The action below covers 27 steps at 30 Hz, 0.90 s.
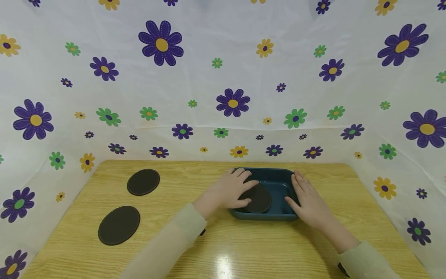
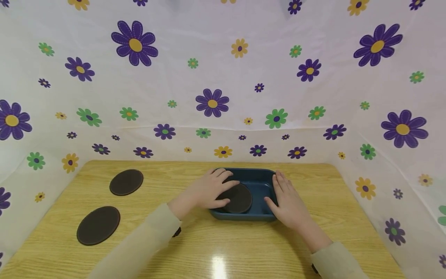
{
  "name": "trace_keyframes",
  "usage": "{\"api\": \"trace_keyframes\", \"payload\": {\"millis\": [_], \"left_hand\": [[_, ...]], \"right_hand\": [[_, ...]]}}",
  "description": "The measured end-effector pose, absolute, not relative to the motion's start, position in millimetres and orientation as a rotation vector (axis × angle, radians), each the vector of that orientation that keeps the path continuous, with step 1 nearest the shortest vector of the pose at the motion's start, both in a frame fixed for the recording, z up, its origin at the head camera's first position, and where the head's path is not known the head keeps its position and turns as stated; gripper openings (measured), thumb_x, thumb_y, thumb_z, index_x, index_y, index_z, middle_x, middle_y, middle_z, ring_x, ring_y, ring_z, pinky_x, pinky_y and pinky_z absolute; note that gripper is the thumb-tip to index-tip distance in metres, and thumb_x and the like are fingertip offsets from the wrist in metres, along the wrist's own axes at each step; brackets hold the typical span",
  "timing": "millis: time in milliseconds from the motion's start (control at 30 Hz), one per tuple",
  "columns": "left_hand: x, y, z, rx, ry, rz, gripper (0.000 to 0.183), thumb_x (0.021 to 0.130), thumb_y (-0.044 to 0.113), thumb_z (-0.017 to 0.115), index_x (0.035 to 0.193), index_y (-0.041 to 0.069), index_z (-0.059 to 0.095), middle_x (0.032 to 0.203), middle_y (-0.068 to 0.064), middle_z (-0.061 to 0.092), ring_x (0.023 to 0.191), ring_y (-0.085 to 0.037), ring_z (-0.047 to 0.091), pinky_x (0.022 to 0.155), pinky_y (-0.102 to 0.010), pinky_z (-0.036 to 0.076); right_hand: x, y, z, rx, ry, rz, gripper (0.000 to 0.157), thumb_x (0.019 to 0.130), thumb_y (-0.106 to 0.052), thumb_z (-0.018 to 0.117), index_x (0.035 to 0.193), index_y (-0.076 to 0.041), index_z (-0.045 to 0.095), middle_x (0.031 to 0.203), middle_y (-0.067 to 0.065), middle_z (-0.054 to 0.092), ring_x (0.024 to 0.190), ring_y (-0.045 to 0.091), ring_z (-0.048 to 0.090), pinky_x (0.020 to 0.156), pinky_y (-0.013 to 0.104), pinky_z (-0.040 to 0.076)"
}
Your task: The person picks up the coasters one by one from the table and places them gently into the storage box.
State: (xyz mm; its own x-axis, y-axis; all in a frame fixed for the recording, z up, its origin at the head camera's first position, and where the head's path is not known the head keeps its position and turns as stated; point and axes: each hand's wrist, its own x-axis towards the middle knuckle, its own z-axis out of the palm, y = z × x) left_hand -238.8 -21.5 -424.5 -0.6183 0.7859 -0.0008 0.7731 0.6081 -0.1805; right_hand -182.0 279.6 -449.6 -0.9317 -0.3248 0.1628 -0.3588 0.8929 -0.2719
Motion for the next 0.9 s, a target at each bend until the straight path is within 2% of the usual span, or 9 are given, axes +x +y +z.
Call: {"api": "trace_keyframes", "payload": {"millis": [200, 367, 600, 900], "left_hand": [[-237.1, -41.0, -419.2, -1.292, -2.759, 0.165, 0.063, 0.106, 0.054, 0.054, 0.162, 0.027, 0.044, 0.164, -0.008, 0.044, 0.152, -0.028, 0.044, 0.123, -0.051, 0.039], [-235.8, -59.2, -418.9, -1.265, -2.777, 0.082, 0.062, 0.106, 0.050, 0.058, 0.161, 0.024, 0.046, 0.164, -0.010, 0.045, 0.152, -0.031, 0.044, 0.123, -0.053, 0.039], [-234.9, -87.2, -419.3, -1.217, -2.792, -0.027, 0.062, 0.104, 0.045, 0.062, 0.159, 0.019, 0.050, 0.161, -0.014, 0.049, 0.150, -0.034, 0.046, 0.122, -0.056, 0.040], [-236.2, -123.1, -427.0, -1.100, -2.814, -0.094, 0.060, 0.103, 0.041, 0.064, 0.157, 0.016, 0.053, 0.161, -0.016, 0.048, 0.151, -0.037, 0.044, 0.124, -0.059, 0.038]], "right_hand": [[-182.2, 279.8, -449.8, 0.518, -2.967, 0.457, 0.080, 0.107, -0.035, 0.058, 0.162, 0.013, 0.026, 0.173, 0.031, 0.018, 0.162, 0.048, 0.018, 0.135, 0.051, 0.011], [-182.4, 279.8, -449.3, 0.517, -2.971, 0.461, 0.080, 0.107, -0.035, 0.058, 0.162, 0.013, 0.026, 0.173, 0.031, 0.019, 0.162, 0.049, 0.018, 0.135, 0.053, 0.012], [-181.2, 278.2, -448.3, 0.521, -2.958, 0.454, 0.080, 0.106, -0.035, 0.060, 0.161, 0.013, 0.028, 0.173, 0.031, 0.021, 0.161, 0.049, 0.021, 0.131, 0.059, 0.021], [-181.5, 277.6, -447.8, 0.522, -2.955, 0.448, 0.080, 0.106, -0.034, 0.061, 0.161, 0.014, 0.029, 0.173, 0.031, 0.021, 0.161, 0.049, 0.021, 0.130, 0.061, 0.023]]}}
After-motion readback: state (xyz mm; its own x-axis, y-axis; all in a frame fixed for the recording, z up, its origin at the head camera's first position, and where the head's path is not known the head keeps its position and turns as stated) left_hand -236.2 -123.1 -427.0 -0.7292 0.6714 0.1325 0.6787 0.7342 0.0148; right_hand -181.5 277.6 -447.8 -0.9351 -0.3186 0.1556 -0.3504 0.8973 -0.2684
